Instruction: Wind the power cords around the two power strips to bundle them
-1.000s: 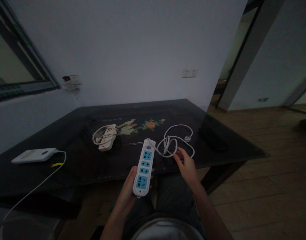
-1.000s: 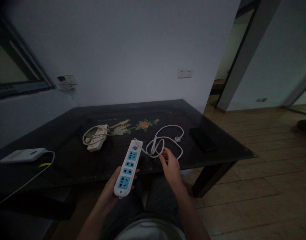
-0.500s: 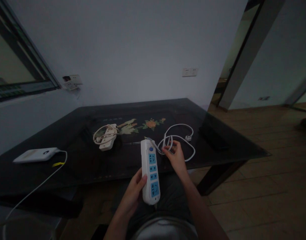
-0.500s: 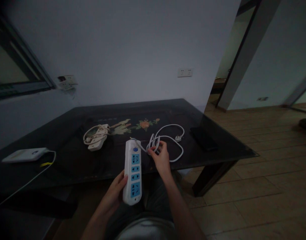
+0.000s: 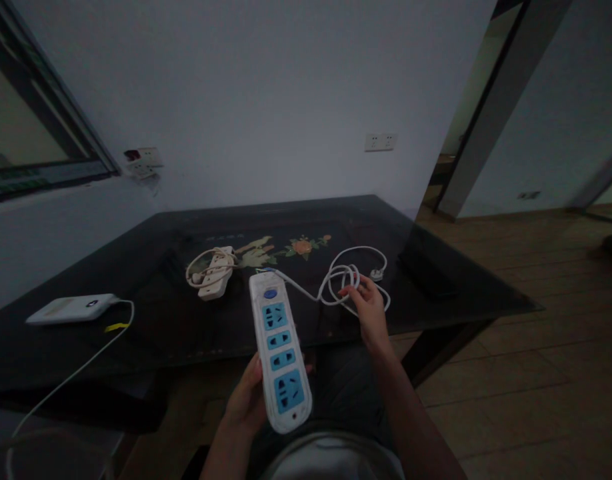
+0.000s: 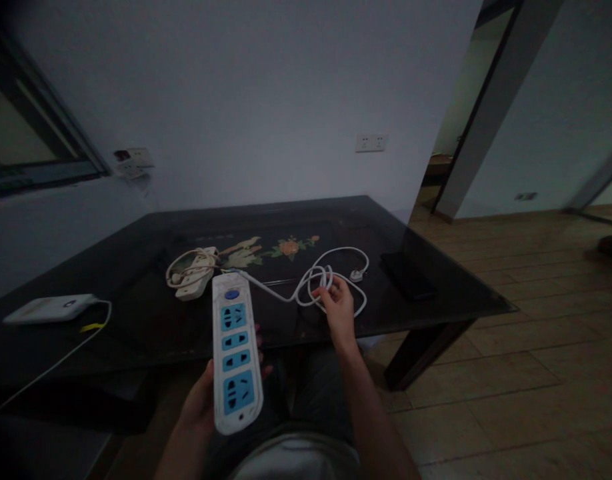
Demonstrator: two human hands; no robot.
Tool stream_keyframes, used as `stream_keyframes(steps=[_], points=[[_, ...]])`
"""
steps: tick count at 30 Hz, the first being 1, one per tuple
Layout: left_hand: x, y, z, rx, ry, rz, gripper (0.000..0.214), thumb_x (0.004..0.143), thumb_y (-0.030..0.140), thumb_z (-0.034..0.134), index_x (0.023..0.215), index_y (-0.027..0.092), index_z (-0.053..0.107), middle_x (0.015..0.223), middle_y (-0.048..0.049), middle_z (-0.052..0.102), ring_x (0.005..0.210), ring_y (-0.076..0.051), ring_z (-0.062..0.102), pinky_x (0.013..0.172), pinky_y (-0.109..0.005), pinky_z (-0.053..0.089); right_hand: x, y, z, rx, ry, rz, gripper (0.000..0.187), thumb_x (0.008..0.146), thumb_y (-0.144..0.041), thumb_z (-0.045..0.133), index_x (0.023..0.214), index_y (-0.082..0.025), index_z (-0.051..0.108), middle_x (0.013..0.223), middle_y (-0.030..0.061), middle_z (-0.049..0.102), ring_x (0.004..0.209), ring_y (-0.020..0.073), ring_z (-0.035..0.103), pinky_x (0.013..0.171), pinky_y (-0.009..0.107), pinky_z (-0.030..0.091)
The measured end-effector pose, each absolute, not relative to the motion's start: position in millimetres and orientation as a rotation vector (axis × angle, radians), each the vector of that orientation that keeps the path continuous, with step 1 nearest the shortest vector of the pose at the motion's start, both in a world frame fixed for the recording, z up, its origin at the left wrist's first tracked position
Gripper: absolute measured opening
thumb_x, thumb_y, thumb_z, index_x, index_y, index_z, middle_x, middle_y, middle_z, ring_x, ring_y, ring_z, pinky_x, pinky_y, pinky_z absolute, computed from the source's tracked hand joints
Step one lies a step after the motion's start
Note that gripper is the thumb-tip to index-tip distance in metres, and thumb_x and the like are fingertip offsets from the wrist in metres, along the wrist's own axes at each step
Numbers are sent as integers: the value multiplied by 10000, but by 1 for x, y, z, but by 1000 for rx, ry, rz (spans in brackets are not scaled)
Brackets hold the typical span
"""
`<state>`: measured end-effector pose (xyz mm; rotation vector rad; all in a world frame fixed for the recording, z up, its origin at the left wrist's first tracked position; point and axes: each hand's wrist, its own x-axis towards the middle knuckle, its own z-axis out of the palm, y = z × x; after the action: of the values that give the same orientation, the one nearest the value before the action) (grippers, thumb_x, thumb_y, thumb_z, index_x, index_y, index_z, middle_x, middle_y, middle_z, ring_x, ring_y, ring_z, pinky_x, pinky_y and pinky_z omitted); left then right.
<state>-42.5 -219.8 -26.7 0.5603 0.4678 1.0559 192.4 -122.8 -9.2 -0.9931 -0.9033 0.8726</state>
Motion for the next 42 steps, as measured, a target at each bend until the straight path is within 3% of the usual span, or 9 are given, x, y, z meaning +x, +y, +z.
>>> stream_keyframes(steps=[6, 14, 21, 33, 38, 42], points=[[-57, -211, -18, 567, 66, 1170, 514, 852, 439, 586, 1349, 367, 473, 1326, 6, 594, 1189, -217, 571, 1065, -410, 403, 206, -122, -11, -822, -798, 976, 363, 673, -295, 731, 994, -200, 590, 724, -7, 667, 715, 158, 639, 751, 311, 475], [-70, -203, -9, 435, 100, 1399, 594, 885, 484, 514, 1434, 332, 346, 1327, -17, 592, 1187, -210, 573, 1038, -403, 425, 215, -127, -7, -785, -706, 1024, 372, 583, -236, 801, 907, -216, 618, 764, -28, 656, 742, 140, 644, 806, 311, 493], [-74, -201, -12, 368, 243, 1419, 440, 892, 418, 532, 1328, 363, 501, 1246, 4, 647, 1134, -208, 615, 960, -384, 490, 213, -129, -9, -794, -753, 1069, 409, 602, -249, 806, 958, -229, 604, 774, -36, 663, 783, 143, 661, 813, 302, 477], [-73, -199, -17, 384, 350, 1398, 366, 843, 336, 617, 1205, 386, 608, 1147, -10, 705, 1078, -225, 649, 891, -403, 533, 209, -134, -7, -804, -811, 1067, 406, 626, -272, 808, 968, -238, 592, 783, -27, 677, 771, 151, 666, 795, 312, 486], [-67, -201, -19, 401, 476, 1423, 320, 790, 286, 692, 1108, 318, 670, 1104, -26, 723, 1061, -236, 656, 910, -411, 530, 201, -139, -4, -769, -849, 1107, 397, 647, -279, 802, 976, -249, 582, 809, -33, 677, 783, 146, 666, 802, 304, 497], [-51, -204, -13, 470, 588, 1446, 370, 661, 284, 810, 1012, 237, 704, 1091, -67, 724, 1062, -265, 652, 916, -397, 531, 193, -143, -1, -765, -949, 1115, 356, 708, -306, 763, 1002, -244, 572, 857, -5, 688, 829, 163, 661, 852, 330, 494]])
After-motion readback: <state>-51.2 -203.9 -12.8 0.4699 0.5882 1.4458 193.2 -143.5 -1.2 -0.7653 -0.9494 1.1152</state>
